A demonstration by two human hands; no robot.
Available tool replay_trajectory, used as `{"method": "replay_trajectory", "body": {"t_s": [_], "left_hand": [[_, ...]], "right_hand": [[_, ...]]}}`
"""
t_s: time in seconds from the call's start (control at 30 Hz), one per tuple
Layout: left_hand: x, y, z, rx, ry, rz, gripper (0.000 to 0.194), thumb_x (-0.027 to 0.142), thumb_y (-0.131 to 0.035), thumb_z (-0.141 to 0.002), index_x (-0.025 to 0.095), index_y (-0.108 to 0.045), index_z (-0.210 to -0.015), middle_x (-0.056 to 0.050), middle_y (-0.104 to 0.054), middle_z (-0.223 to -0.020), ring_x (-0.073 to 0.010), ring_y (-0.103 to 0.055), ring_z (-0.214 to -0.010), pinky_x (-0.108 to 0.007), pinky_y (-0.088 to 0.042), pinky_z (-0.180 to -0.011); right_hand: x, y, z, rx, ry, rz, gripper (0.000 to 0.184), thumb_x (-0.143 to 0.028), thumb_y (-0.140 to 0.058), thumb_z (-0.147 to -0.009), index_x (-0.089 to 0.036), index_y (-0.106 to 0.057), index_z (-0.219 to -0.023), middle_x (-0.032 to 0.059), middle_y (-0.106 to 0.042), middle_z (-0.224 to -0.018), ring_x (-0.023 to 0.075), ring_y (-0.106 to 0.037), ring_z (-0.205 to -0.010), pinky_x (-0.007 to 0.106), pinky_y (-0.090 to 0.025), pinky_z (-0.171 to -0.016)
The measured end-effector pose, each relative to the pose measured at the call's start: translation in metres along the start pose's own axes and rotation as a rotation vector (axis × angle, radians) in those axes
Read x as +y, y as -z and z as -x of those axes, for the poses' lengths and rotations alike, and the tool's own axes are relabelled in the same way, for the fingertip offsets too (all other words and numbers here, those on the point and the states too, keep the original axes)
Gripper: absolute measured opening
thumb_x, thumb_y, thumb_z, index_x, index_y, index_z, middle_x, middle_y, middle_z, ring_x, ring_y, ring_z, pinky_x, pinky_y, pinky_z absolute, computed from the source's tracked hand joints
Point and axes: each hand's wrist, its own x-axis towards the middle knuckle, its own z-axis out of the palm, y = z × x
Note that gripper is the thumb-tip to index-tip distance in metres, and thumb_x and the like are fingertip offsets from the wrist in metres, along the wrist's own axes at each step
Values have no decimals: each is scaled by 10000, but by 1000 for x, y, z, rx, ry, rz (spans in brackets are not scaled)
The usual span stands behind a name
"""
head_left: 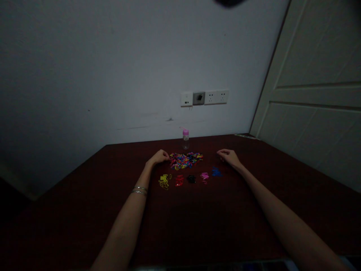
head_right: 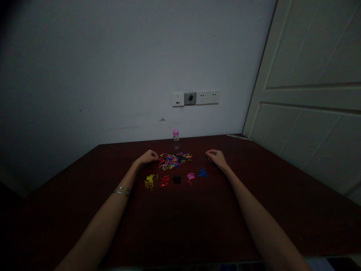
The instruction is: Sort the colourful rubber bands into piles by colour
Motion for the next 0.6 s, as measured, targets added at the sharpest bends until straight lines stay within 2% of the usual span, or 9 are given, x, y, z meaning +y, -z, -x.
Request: {"method": "replay_trajectory", "body": {"t_s": [0.27,0.47,0.6], "left_hand": [[16,6,-2,160,-106,92,170,258,-621,-571,95,-648,-612,-5,-541,-507,-86,-411,-475,-207,-296,-471],[37,13,-1,217,-205,136,247,352,-604,-643,108,-628,-659,16,-513,-520,-72,-374,-485,-199,-284,-478],[43,16,0,225,-240,127,227,342,-602,-655,115,-617,-649,4,-541,-565,-83,-416,-534,-200,-317,-515]], "right_hand": [[2,-1,-1,-9,8,1,324,-412,-562,-668,-109,-622,-767,1,-524,-494,95,-454,-420,209,-353,-403],[5,0,-3,-1,24,15,330,-418,-561,-661,-111,-621,-766,-6,-529,-489,91,-453,-420,205,-352,-414],[6,0,-3,-18,34,16,338,-434,-550,-667,-119,-623,-765,-10,-531,-496,91,-455,-420,203,-349,-411]]}}
